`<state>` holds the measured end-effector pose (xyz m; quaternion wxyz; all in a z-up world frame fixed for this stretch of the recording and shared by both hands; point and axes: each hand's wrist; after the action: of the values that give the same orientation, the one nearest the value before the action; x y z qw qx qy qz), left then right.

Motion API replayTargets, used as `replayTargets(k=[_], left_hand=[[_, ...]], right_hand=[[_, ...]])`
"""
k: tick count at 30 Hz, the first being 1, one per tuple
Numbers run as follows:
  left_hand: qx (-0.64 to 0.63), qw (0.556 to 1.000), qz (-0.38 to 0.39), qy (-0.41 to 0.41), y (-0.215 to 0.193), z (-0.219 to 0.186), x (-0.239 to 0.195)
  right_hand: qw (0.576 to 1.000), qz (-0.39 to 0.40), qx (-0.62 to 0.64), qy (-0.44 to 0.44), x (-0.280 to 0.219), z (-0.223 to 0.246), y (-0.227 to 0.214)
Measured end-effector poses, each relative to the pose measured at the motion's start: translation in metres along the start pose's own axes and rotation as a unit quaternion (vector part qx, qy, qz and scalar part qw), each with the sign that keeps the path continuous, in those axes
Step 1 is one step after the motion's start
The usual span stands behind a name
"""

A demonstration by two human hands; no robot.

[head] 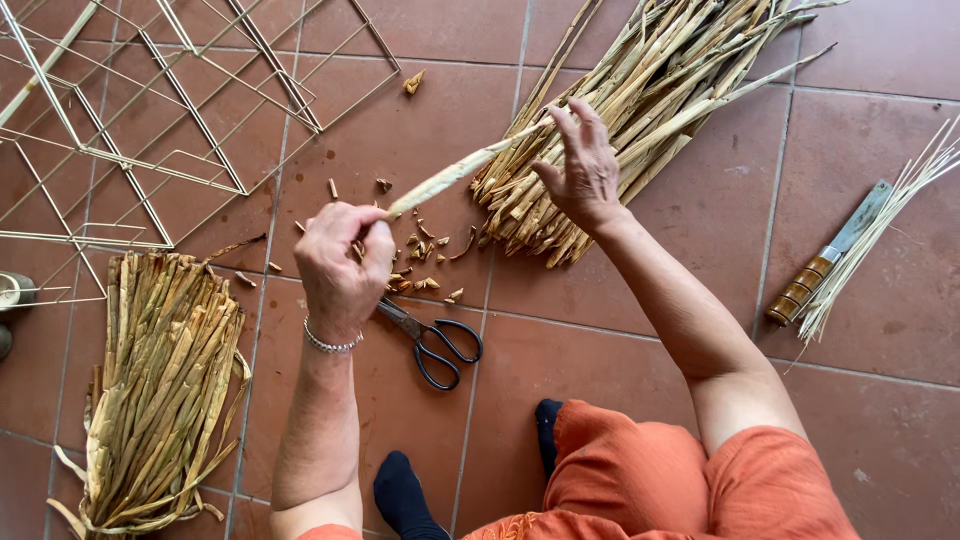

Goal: The person sits on a tiled floor and processes dried plant leaves. They use scissors to trim the ends of the leaves, bundle them together, and tie the bundles with strips of the same material. Trimmed pieces accumulate on the floor.

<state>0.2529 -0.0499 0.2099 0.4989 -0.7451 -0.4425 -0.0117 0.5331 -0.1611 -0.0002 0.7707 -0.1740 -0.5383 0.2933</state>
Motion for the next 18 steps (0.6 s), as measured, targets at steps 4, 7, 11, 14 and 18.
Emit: replayTargets(k=[4,7,11,14,18], left_hand=[[-0.194,0.974,0.047,-0.103,-0.009,-0.024,-0.009],[-0.378,0.904,0.108,-0.167,-0.016,-0.032,-0.003],[-0.451,0.854,0.202,-0.162,0.019,-0.004,0.014],[-0.337,0.862,0.255,-0.281,0.076,0.034,0.014],[-0.277,0.861,0.299,-0.305,0.167,0.079,0.016]], right_hand=[[0.996,0.012,0.054,-0.066,0.040,0.012,0.009],[0.974,-0.073,0.216,-0.013,0.062,-0.002,0.002],[0.754,-0.348,0.488,0.268,0.035,-0.090,-0.075],[0.549,-0.494,0.561,0.375,-0.023,-0.148,-0.138],[0.626,-0.340,0.582,0.392,-0.116,-0.155,-0.175]])
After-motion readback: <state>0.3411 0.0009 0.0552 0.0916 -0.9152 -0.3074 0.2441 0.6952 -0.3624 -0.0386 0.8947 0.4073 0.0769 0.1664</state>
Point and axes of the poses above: each hand's wrist, its own x-axis towards the middle knuckle, its own y-axis out of the palm, z = x × y, and after that the axes turned 14 degrees about -y, right-handed
